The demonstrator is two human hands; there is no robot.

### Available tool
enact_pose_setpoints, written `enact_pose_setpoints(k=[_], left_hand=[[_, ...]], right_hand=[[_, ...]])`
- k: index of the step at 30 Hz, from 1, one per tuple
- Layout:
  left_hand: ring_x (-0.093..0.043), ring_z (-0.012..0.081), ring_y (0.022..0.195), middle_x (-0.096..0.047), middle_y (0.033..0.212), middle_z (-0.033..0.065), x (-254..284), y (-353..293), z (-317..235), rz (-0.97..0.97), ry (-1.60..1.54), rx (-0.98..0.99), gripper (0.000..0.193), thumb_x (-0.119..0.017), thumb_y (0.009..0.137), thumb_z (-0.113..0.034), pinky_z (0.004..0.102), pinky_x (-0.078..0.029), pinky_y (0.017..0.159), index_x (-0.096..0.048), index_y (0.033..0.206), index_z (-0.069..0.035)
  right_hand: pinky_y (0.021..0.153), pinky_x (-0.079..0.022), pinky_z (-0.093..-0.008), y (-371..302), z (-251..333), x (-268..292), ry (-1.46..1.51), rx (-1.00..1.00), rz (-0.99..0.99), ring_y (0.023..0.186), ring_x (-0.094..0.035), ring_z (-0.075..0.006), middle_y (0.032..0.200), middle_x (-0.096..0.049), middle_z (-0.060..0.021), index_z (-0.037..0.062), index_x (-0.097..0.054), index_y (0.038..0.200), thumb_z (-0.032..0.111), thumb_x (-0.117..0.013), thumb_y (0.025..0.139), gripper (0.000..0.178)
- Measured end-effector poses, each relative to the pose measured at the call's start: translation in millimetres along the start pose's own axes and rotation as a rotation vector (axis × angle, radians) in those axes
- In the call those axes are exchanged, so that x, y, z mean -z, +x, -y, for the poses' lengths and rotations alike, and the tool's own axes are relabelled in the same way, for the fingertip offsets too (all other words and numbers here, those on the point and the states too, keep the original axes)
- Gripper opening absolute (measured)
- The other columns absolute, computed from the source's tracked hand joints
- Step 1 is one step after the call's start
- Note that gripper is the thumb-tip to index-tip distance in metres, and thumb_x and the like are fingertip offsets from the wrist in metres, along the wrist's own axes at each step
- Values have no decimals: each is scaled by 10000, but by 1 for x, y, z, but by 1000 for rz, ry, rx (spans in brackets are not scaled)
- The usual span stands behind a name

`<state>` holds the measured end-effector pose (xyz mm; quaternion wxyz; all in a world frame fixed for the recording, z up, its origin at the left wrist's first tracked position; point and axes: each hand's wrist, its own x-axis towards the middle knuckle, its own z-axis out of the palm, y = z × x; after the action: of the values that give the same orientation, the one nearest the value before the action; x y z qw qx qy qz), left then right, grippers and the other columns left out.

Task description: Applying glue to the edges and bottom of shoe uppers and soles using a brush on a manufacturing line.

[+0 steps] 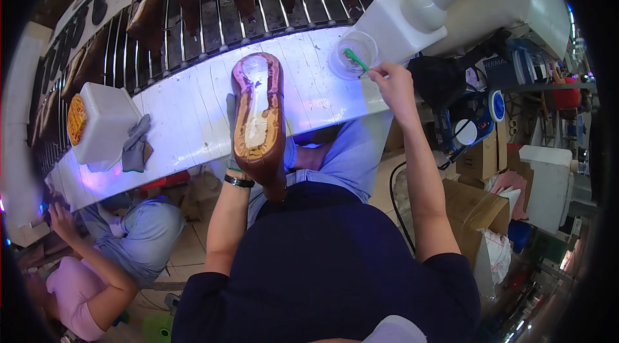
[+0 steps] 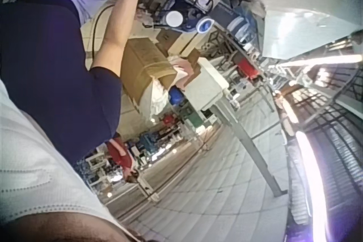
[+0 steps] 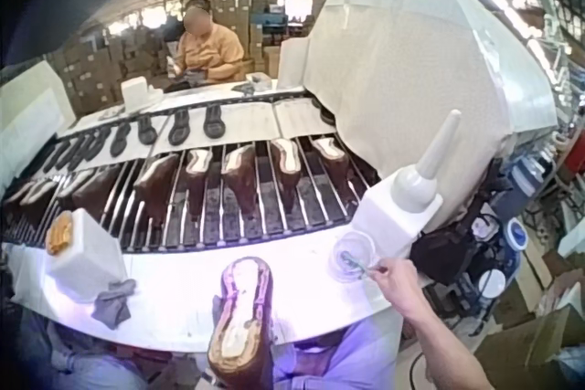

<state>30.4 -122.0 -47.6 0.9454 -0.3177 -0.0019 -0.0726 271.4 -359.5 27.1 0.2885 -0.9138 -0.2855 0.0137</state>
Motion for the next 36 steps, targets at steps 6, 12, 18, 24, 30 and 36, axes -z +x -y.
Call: enact_pose_setpoints(k=[6, 12, 18, 24, 30, 36], left_hand=[[-673, 283, 1019, -636, 1220, 144, -12, 4, 0, -171, 657, -280, 735, -481, 907, -673, 422, -571, 883, -497, 1357, -91], [-641, 240, 1074, -625, 1224, 126, -25, 20, 20, -332, 942, -345, 690, -482, 944, -608, 381, -528, 953, -486, 1355, -55], [-621, 196, 1099, -618, 1244, 105, -42, 35, 42, -419, 1162, -385, 594, -499, 982, -497, 340, -482, 998, -496, 1344, -26], [-621, 158, 1058, -626, 1192, 95, -57, 41, 54, -408, 1362, -418, 548, -485, 1003, -449, 305, -492, 959, -494, 1328, -8], [-595, 149, 1039, -596, 1188, 104, -69, 43, 62, -352, 1517, -441, 658, -558, 953, -484, 298, -490, 926, -443, 1356, 24], [-585, 156, 1048, -602, 1193, 95, -82, 40, 68, -312, 1810, -453, 675, -615, 923, -450, 327, -477, 932, -440, 1361, 32]], right_hand=[[458, -373, -195, -11, -25, -8, 888, -434, 185, 533, -533, -65, 801, -712, -77, -39, -706, 995, 179, -634, 940, 237], [441, -319, -177, 0, -9, 11, 1290, -424, 404, 523, -466, -50, 854, -701, -81, -58, -669, 1093, 156, -606, 962, 258], [540, -376, -186, 15, 50, 35, 981, -65, 358, 618, -501, -51, 862, -699, -49, -15, -710, 1043, 102, -669, 905, 185], [706, -483, -248, 8, 92, 55, 645, 313, 412, 745, -623, -105, 829, -701, -68, -37, -718, 859, 7, -745, 799, 79], [732, -496, -269, 11, 108, 53, 564, 419, 326, 774, -649, -144, 819, -698, -88, -38, -716, 854, -12, -746, 782, 83], [677, -467, -239, 33, 119, 44, 518, 474, 219, 713, -604, -99, 783, -685, -58, -29, -726, 900, 0, -737, 808, 97]])
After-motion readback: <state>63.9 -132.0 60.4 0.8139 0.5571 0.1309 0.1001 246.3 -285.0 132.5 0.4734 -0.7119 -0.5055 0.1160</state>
